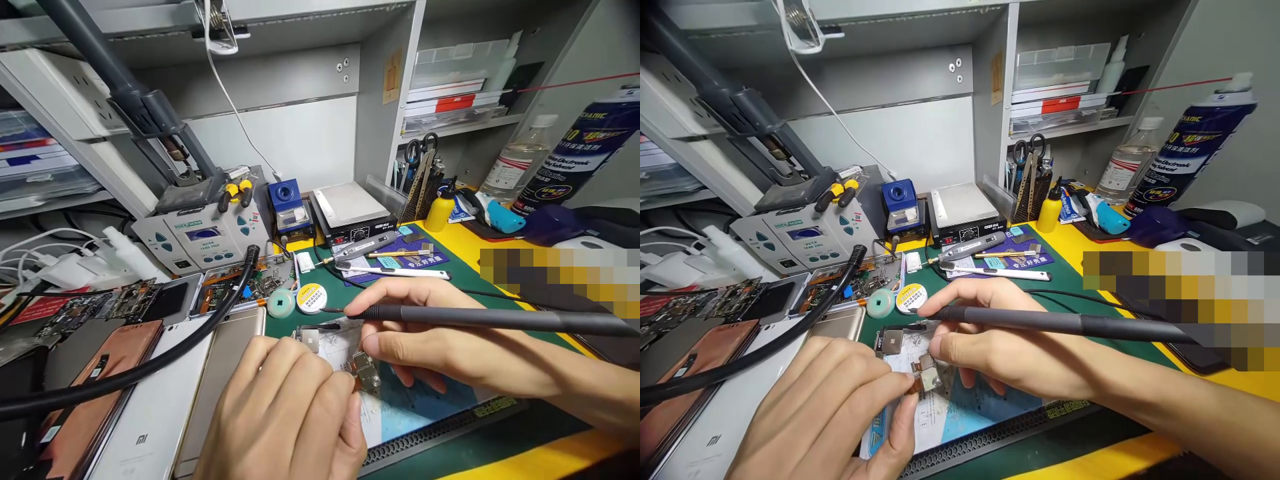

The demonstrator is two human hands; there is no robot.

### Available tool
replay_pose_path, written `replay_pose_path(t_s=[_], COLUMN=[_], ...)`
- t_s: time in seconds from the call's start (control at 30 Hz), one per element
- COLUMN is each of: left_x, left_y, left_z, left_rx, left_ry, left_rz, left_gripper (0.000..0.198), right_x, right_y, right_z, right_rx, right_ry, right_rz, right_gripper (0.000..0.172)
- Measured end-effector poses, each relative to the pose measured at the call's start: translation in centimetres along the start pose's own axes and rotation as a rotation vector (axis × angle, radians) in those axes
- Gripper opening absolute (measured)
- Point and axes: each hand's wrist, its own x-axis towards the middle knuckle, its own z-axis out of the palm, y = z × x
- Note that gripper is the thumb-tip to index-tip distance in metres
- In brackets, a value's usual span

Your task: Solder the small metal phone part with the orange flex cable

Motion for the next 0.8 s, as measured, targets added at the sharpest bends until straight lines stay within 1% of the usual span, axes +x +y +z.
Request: replay_pose_path(t_s=[0.1,0.27,0.4,0.57,0.8], left_x=[-0.06,-0.14,-0.26,-0.21,-0.22], left_y=[0.06,0.14,0.21,0.4,0.52], left_z=[-0.09,-0.12,0.02,0.03,0.07], left_rx=[0.007,-0.006,-0.024,-0.016,-0.023], left_ry=[0.006,0.021,0.026,0.047,0.054], left_rz=[0.011,0.023,0.004,-0.005,-0.012], left_gripper=[0.018,0.019,0.021,0.023,0.022], right_x=[0.02,0.02,0.05,0.07,-0.18], right_y=[-0.13,-0.19,0.1,0.11,-0.32], right_z=[-0.05,-0.18,-0.27,-0.22,-0.08], right_rx=[0.039,0.009,0.013,0.03,0.033], right_ry=[-0.027,-0.035,-0.049,-0.051,-0.054], right_rz=[-0.029,0.007,-0.008,-0.017,0.0], right_gripper=[0.027,0.028,0.027,0.023,0.026])
